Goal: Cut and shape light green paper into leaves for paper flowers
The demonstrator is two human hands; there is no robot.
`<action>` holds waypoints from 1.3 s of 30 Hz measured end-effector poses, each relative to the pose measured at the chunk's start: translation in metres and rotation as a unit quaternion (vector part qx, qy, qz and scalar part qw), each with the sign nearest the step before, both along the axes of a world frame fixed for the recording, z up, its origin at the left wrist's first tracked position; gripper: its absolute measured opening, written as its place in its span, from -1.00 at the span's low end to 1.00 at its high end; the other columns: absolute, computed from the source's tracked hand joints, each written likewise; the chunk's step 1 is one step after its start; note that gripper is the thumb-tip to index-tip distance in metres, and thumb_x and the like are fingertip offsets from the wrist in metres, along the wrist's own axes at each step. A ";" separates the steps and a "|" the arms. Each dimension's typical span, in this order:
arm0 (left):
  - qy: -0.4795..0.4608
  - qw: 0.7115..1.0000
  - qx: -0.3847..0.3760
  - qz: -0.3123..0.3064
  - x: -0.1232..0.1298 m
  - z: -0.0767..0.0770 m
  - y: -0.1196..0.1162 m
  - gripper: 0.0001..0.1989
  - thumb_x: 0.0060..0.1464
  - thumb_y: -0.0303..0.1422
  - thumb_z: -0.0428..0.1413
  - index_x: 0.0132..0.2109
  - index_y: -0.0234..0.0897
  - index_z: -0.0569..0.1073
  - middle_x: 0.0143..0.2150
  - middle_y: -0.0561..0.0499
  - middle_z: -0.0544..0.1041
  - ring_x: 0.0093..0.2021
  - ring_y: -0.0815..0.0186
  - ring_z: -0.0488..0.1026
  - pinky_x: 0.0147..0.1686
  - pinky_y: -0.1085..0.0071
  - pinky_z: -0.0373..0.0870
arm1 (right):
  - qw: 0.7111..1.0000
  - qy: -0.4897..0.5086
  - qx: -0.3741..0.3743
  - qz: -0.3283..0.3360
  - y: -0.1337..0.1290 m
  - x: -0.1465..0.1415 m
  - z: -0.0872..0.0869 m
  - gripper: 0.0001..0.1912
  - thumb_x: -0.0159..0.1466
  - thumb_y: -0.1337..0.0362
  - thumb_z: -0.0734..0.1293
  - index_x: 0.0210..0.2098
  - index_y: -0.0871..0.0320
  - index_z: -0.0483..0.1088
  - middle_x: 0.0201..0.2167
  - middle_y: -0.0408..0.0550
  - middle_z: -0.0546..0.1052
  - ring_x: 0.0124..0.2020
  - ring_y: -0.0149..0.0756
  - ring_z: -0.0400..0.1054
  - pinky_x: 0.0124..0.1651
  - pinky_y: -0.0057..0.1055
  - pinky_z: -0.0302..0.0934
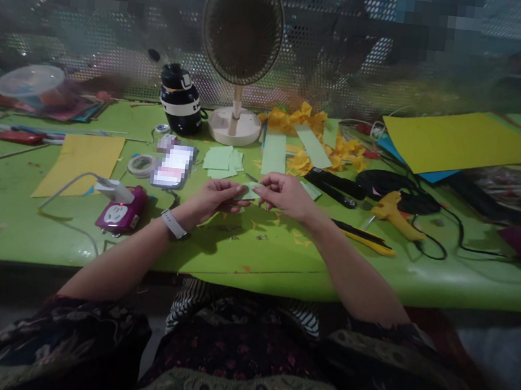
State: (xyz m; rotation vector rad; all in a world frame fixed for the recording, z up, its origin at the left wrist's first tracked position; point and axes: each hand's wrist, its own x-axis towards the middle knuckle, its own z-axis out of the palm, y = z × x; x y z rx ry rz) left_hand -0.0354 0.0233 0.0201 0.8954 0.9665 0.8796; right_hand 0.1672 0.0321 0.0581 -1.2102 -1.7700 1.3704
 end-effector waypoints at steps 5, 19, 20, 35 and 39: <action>0.002 1.000 -0.003 0.003 0.002 0.001 0.001 -0.89 0.21 -0.55 0.16 -0.30 -0.37 0.56 -0.38 -0.01 0.63 -0.32 0.41 0.62 -0.41 0.57 0.49 | 1.000 0.008 -0.003 0.009 0.002 0.001 -0.003 -0.86 0.25 0.30 0.44 -0.33 0.23 0.41 -0.53 -0.14 0.50 -0.52 -0.47 0.37 -0.41 -0.47 0.33; 0.011 1.000 0.023 -0.015 -0.001 -0.001 0.001 -0.98 0.12 -0.49 0.26 -0.29 -0.36 0.56 -0.36 0.00 0.63 -0.33 0.41 0.59 -0.32 0.52 0.51 | 1.000 0.012 -0.021 -0.006 0.002 0.000 -0.002 -0.89 0.26 0.37 0.44 -0.33 0.22 0.41 -0.57 -0.16 0.49 -0.55 -0.50 0.35 -0.46 -0.53 0.31; 0.014 0.999 0.026 -0.019 -0.001 -0.001 0.001 -0.98 0.12 -0.49 0.26 -0.28 -0.36 0.57 -0.35 -0.01 0.63 -0.33 0.41 0.59 -0.31 0.50 0.51 | 1.000 0.014 -0.021 -0.005 0.003 0.000 -0.003 -0.89 0.26 0.36 0.44 -0.33 0.22 0.41 -0.57 -0.16 0.49 -0.56 -0.50 0.34 -0.46 -0.53 0.30; 0.029 0.998 0.047 -0.027 -0.003 -0.003 0.002 -0.89 0.07 -0.41 0.30 -0.25 -0.35 0.56 -0.33 -0.01 0.63 -0.33 0.40 0.58 -0.27 0.46 0.50 | 1.000 -0.005 -0.016 -0.010 0.002 -0.001 -0.002 -0.87 0.27 0.29 0.43 -0.32 0.20 0.41 -0.54 -0.17 0.47 -0.55 -0.49 0.31 -0.42 -0.48 0.30; 0.036 0.997 0.060 -0.028 -0.003 -0.002 0.001 -0.89 0.06 -0.40 0.31 -0.27 -0.34 0.56 -0.35 -0.01 0.63 -0.34 0.40 0.57 -0.26 0.44 0.49 | 1.000 -0.007 -0.015 -0.002 0.005 0.001 -0.006 -0.82 0.25 0.24 0.45 -0.32 0.20 0.41 -0.52 -0.15 0.49 -0.55 -0.48 0.32 -0.42 -0.46 0.30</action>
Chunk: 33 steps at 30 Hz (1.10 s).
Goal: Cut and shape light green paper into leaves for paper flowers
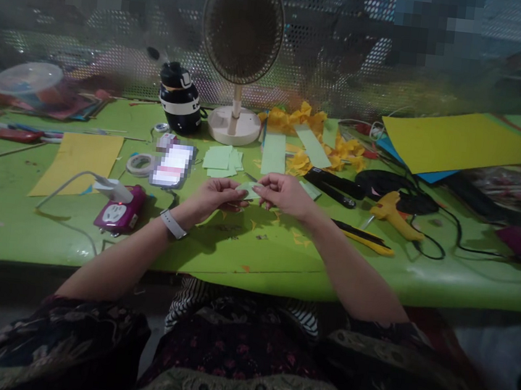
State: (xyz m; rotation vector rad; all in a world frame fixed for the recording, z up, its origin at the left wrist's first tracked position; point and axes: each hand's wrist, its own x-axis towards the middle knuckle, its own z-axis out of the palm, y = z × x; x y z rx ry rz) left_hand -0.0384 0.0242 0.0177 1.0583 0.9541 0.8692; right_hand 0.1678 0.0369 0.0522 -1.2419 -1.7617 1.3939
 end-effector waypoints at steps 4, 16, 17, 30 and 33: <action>0.006 1.000 0.000 -0.014 -0.002 0.000 0.000 -0.89 0.07 -0.39 0.30 -0.26 -0.33 0.56 -0.35 -0.02 0.63 -0.36 0.40 0.56 -0.25 0.43 0.49 | 1.000 -0.006 -0.019 0.021 0.002 0.002 -0.001 -0.84 0.25 0.28 0.46 -0.33 0.21 0.42 -0.51 -0.13 0.53 -0.56 -0.49 0.35 -0.41 -0.47 0.31; 0.005 0.999 -0.008 -0.033 -0.001 -0.004 0.002 -0.84 0.02 -0.36 0.34 -0.29 -0.33 0.55 -0.38 0.00 0.64 -0.38 0.42 0.58 -0.27 0.47 0.50 | 0.995 -0.008 -0.086 0.048 0.001 0.007 0.012 -0.86 0.25 0.43 0.44 -0.43 0.24 0.44 -0.54 -0.12 0.55 -0.56 -0.52 0.41 -0.44 -0.55 0.31; 0.007 0.999 -0.004 -0.035 -0.002 -0.005 0.002 -0.84 0.01 -0.36 0.35 -0.29 -0.33 0.55 -0.38 0.00 0.64 -0.38 0.42 0.58 -0.27 0.47 0.50 | 0.995 -0.012 -0.090 0.049 0.002 0.007 0.012 -0.87 0.24 0.42 0.45 -0.42 0.24 0.44 -0.54 -0.12 0.56 -0.56 -0.52 0.41 -0.46 -0.56 0.30; 0.040 0.998 -0.001 -0.050 0.009 -0.002 -0.004 -0.77 -0.03 -0.32 0.38 -0.31 -0.34 0.52 -0.42 0.03 0.62 -0.47 0.48 0.53 -0.38 0.55 0.49 | 0.997 0.000 -0.077 0.017 -0.009 0.022 -0.002 -0.87 0.19 0.38 0.49 -0.38 0.24 0.45 -0.52 -0.13 0.56 -0.55 -0.51 0.39 -0.49 -0.56 0.21; 0.044 0.997 -0.015 -0.059 0.014 0.001 -0.007 -0.75 -0.07 -0.30 0.40 -0.33 -0.34 0.52 -0.45 0.04 0.61 -0.48 0.49 0.53 -0.40 0.57 0.48 | 0.995 0.004 -0.101 0.025 -0.010 0.029 -0.005 -0.89 0.22 0.40 0.46 -0.38 0.25 0.45 -0.52 -0.11 0.56 -0.55 -0.51 0.38 -0.52 -0.57 0.17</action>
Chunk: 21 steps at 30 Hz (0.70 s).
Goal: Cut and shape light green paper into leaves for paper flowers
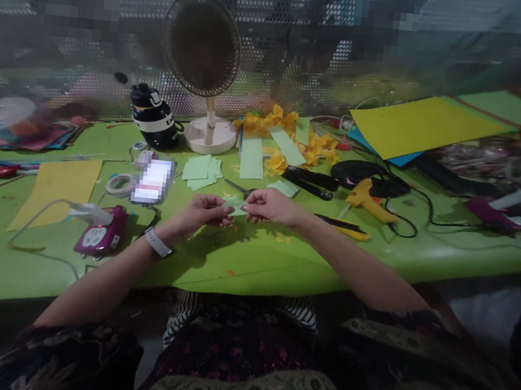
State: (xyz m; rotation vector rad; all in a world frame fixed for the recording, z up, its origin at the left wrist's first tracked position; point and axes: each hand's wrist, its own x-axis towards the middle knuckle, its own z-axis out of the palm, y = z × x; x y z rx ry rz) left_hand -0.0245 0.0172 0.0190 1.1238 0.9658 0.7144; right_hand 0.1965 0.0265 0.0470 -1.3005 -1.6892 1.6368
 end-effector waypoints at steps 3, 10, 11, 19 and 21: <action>0.021 1.000 -0.008 -0.009 0.006 0.004 -0.005 -0.71 -0.10 -0.27 0.41 -0.36 -0.34 0.50 -0.47 0.05 0.60 -0.50 0.47 0.52 -0.41 0.57 0.48 | 0.999 0.020 -0.040 0.012 -0.003 0.006 -0.002 -0.91 0.24 0.42 0.42 -0.38 0.25 0.43 -0.53 -0.12 0.56 -0.58 -0.53 0.36 -0.55 -0.60 0.12; 0.056 0.997 -0.030 -0.049 0.018 0.010 -0.007 -0.68 -0.13 -0.21 0.42 -0.34 -0.32 0.54 -0.43 -0.01 0.64 -0.44 0.40 0.57 -0.35 0.49 0.53 | 0.996 0.054 -0.067 -0.014 -0.015 0.024 -0.005 -0.84 0.17 0.42 0.49 -0.41 0.23 0.41 -0.57 -0.15 0.54 -0.62 -0.55 0.32 -0.60 -0.62 0.08; 0.058 0.996 -0.032 -0.055 0.020 0.011 -0.005 -0.69 -0.13 -0.22 0.43 -0.34 -0.31 0.54 -0.42 -0.01 0.64 -0.44 0.39 0.57 -0.34 0.47 0.54 | 0.996 0.054 -0.065 -0.020 -0.016 0.027 -0.005 -0.85 0.18 0.43 0.48 -0.41 0.23 0.41 -0.57 -0.14 0.54 -0.61 -0.55 0.32 -0.60 -0.62 0.10; 0.101 0.980 -0.007 -0.169 0.049 0.023 0.027 -0.76 -0.03 -0.26 0.37 -0.27 -0.30 0.55 -0.39 -0.03 0.64 -0.41 0.37 0.57 -0.32 0.42 0.53 | 0.993 0.045 -0.061 -0.091 -0.023 0.069 0.002 -0.87 0.24 0.49 0.41 -0.43 0.24 0.42 -0.58 -0.14 0.55 -0.62 -0.55 0.34 -0.59 -0.61 0.15; 0.119 0.971 0.025 -0.205 0.065 0.027 0.045 -0.72 0.03 -0.20 0.32 -0.19 -0.31 0.57 -0.32 -0.09 0.65 -0.34 0.32 0.59 -0.25 0.36 0.54 | 0.992 0.035 -0.048 -0.114 -0.025 0.086 0.003 -0.89 0.22 0.47 0.42 -0.42 0.24 0.44 -0.56 -0.12 0.56 -0.61 -0.54 0.35 -0.58 -0.60 0.16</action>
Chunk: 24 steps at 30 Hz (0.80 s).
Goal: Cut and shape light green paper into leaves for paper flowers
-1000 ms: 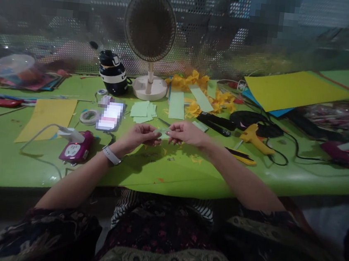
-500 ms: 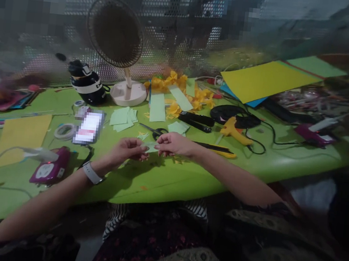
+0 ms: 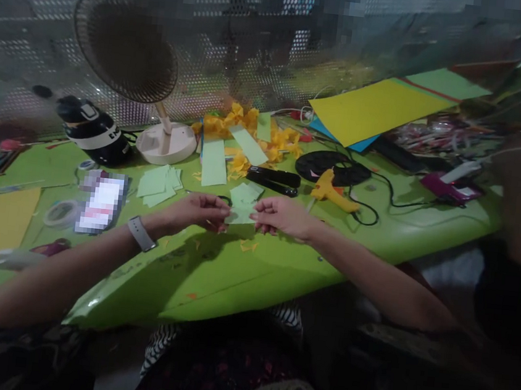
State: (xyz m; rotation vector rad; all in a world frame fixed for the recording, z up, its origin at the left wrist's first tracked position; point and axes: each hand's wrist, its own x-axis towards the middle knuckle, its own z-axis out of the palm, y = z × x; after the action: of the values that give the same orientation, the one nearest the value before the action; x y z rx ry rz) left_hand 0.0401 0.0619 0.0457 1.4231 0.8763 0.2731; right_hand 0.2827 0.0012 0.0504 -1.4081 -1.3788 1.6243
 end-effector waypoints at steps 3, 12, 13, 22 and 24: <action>0.022 0.991 0.131 0.012 0.031 0.002 0.036 -0.72 0.07 -0.21 0.28 -0.16 -0.34 0.57 -0.23 -0.16 0.64 -0.27 0.24 0.59 -0.18 0.26 0.52 | 0.999 -0.022 0.009 -0.030 -0.006 0.027 -0.001 -0.90 0.21 0.41 0.45 -0.43 0.24 0.46 -0.55 -0.09 0.57 -0.60 -0.53 0.35 -0.58 -0.58 0.17; 0.147 0.816 0.538 -0.154 0.134 -0.024 0.104 -0.45 0.06 -0.36 0.21 0.21 -0.35 0.42 0.17 -0.23 0.51 0.14 0.05 0.45 0.14 0.24 0.30 | 0.995 -0.048 -0.034 -0.083 -0.040 0.068 -0.004 -0.80 0.12 0.27 0.52 -0.39 0.24 0.45 -0.57 -0.12 0.56 -0.62 -0.55 0.33 -0.60 -0.61 0.16; 0.161 0.806 0.543 -0.173 0.141 -0.025 0.105 -0.50 0.07 -0.36 0.19 0.18 -0.35 0.44 0.12 -0.21 0.54 0.09 0.06 0.48 0.09 0.26 0.33 | 0.994 -0.051 -0.038 -0.089 -0.043 0.070 -0.004 -0.79 0.12 0.27 0.52 -0.39 0.24 0.44 -0.56 -0.12 0.56 -0.62 -0.56 0.32 -0.60 -0.61 0.16; 0.132 0.778 0.594 -0.156 0.139 0.031 0.093 -0.70 0.06 -0.26 0.21 -0.09 -0.34 0.55 -0.26 -0.08 0.59 -0.27 0.22 0.47 -0.27 0.37 0.27 | 0.994 -0.039 -0.031 -0.099 -0.050 0.082 -0.005 -0.74 0.09 0.20 0.53 -0.41 0.23 0.44 -0.55 -0.13 0.55 -0.63 -0.57 0.29 -0.61 -0.60 0.11; 0.116 0.782 0.598 -0.131 0.118 0.055 0.080 -0.68 0.05 -0.23 0.22 -0.10 -0.35 0.56 -0.27 -0.05 0.58 -0.29 0.25 0.44 -0.27 0.38 0.25 | 0.994 -0.034 -0.030 -0.095 -0.047 0.078 -0.007 -0.73 0.08 0.20 0.54 -0.42 0.22 0.43 -0.55 -0.13 0.54 -0.63 -0.57 0.28 -0.62 -0.59 0.10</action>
State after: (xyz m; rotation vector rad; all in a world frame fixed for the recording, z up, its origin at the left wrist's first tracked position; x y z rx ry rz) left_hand 0.1582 0.1421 0.1002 2.7993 0.6613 0.4880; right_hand 0.3610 -0.0461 0.0437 -1.5922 -1.2021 1.5177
